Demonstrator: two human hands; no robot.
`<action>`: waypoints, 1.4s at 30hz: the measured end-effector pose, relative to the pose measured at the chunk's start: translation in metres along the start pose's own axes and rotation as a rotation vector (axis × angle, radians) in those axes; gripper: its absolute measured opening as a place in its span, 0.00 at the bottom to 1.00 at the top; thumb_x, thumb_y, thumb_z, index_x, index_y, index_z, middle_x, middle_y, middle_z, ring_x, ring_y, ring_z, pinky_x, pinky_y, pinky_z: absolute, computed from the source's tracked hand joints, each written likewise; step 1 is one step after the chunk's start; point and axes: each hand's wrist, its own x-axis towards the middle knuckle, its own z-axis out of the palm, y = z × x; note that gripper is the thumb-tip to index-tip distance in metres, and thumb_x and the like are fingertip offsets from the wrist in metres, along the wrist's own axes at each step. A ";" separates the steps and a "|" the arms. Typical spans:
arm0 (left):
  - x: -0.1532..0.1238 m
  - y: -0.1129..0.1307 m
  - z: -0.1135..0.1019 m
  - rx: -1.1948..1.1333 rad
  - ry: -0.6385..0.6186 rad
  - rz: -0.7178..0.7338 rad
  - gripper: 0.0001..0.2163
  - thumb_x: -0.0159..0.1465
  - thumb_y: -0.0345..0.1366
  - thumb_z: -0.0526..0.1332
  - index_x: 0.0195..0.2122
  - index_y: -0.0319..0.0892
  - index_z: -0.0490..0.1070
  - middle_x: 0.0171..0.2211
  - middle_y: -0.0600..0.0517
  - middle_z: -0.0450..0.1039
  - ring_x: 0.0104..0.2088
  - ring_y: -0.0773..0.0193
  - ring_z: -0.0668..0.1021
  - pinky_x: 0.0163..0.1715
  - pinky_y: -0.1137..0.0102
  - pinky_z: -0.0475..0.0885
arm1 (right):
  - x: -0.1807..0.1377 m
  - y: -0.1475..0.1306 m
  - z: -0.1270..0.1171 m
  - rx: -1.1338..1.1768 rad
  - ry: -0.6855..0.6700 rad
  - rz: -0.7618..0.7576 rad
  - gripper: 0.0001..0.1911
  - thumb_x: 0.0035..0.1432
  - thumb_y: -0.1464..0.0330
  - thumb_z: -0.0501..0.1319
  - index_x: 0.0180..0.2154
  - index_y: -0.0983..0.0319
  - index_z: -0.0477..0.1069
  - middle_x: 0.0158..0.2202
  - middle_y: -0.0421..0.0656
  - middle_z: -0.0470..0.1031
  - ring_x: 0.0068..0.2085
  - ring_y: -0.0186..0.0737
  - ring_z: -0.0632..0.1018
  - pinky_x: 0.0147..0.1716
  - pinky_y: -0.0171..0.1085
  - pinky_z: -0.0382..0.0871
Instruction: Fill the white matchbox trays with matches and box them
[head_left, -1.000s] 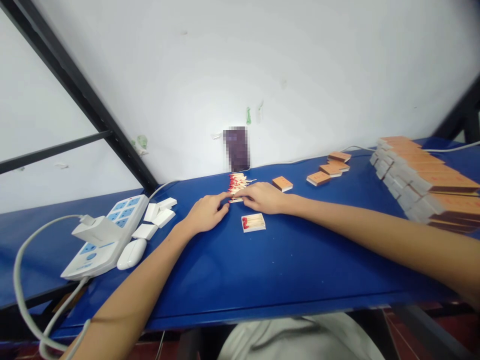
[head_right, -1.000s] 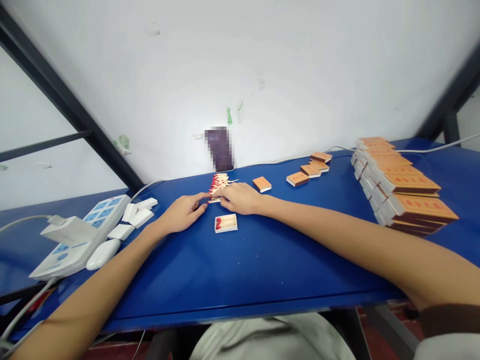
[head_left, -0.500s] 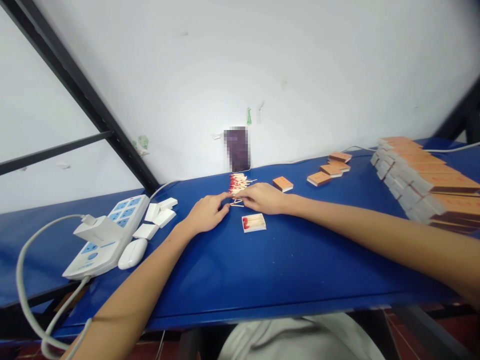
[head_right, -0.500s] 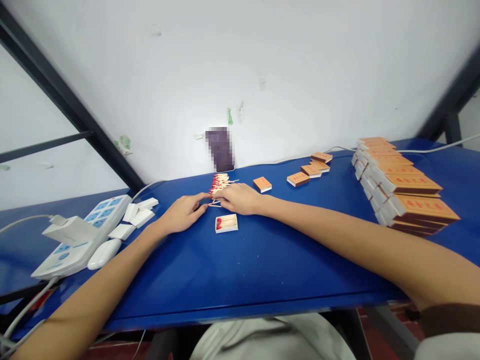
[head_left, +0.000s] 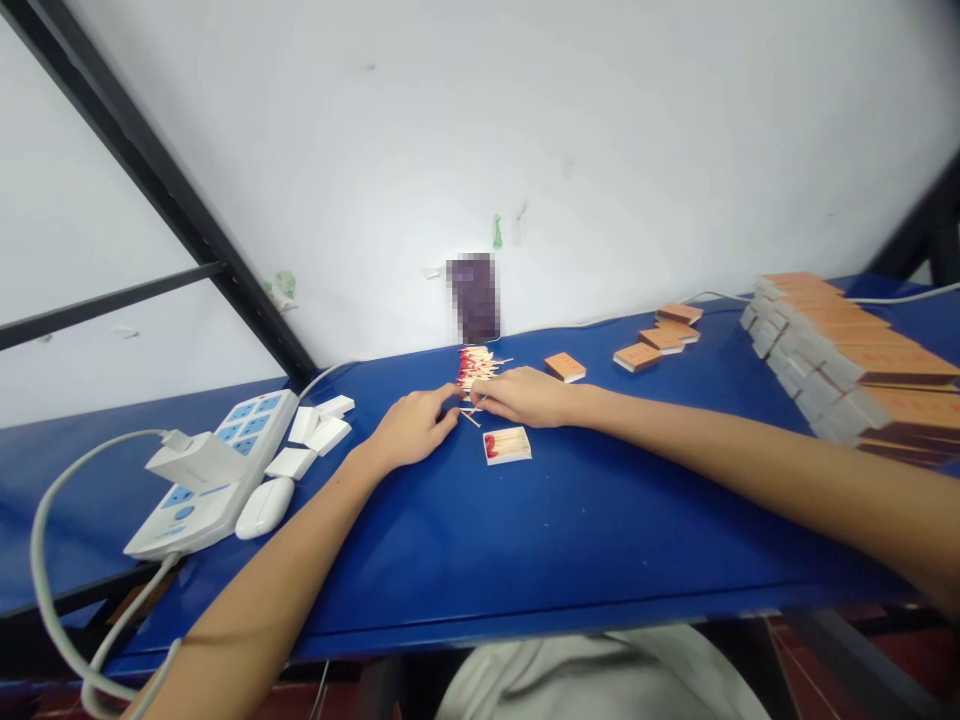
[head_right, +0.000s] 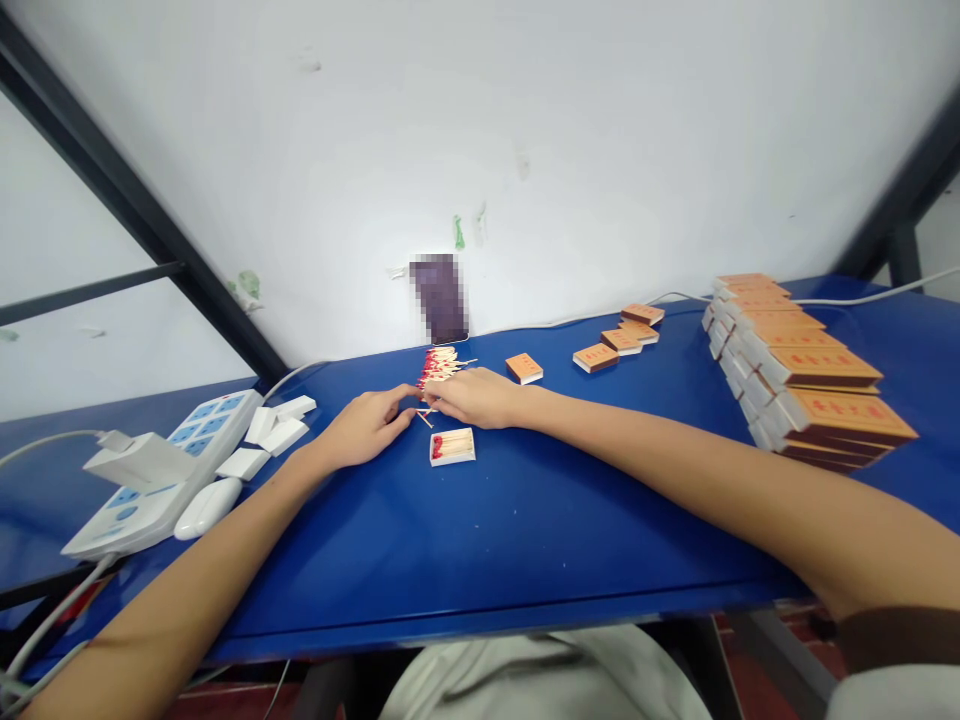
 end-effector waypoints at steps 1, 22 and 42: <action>0.000 0.000 0.000 -0.002 0.001 0.002 0.15 0.68 0.42 0.50 0.53 0.47 0.67 0.27 0.53 0.72 0.28 0.61 0.74 0.28 0.70 0.61 | 0.000 -0.001 0.000 -0.004 0.003 0.014 0.14 0.69 0.63 0.47 0.48 0.61 0.68 0.36 0.45 0.76 0.33 0.38 0.73 0.30 0.34 0.52; 0.003 -0.007 0.003 -0.371 0.025 -0.065 0.11 0.61 0.34 0.55 0.45 0.43 0.67 0.21 0.60 0.61 0.22 0.68 0.66 0.26 0.73 0.60 | 0.001 -0.004 0.003 0.020 0.068 0.187 0.12 0.67 0.62 0.49 0.40 0.61 0.67 0.32 0.43 0.76 0.29 0.37 0.72 0.28 0.34 0.50; 0.004 -0.004 -0.002 -0.217 0.014 -0.086 0.05 0.60 0.35 0.55 0.34 0.43 0.68 0.20 0.58 0.65 0.22 0.66 0.69 0.26 0.71 0.60 | -0.001 -0.007 0.001 0.007 0.098 0.372 0.06 0.57 0.64 0.57 0.32 0.59 0.70 0.32 0.42 0.77 0.34 0.41 0.75 0.27 0.35 0.51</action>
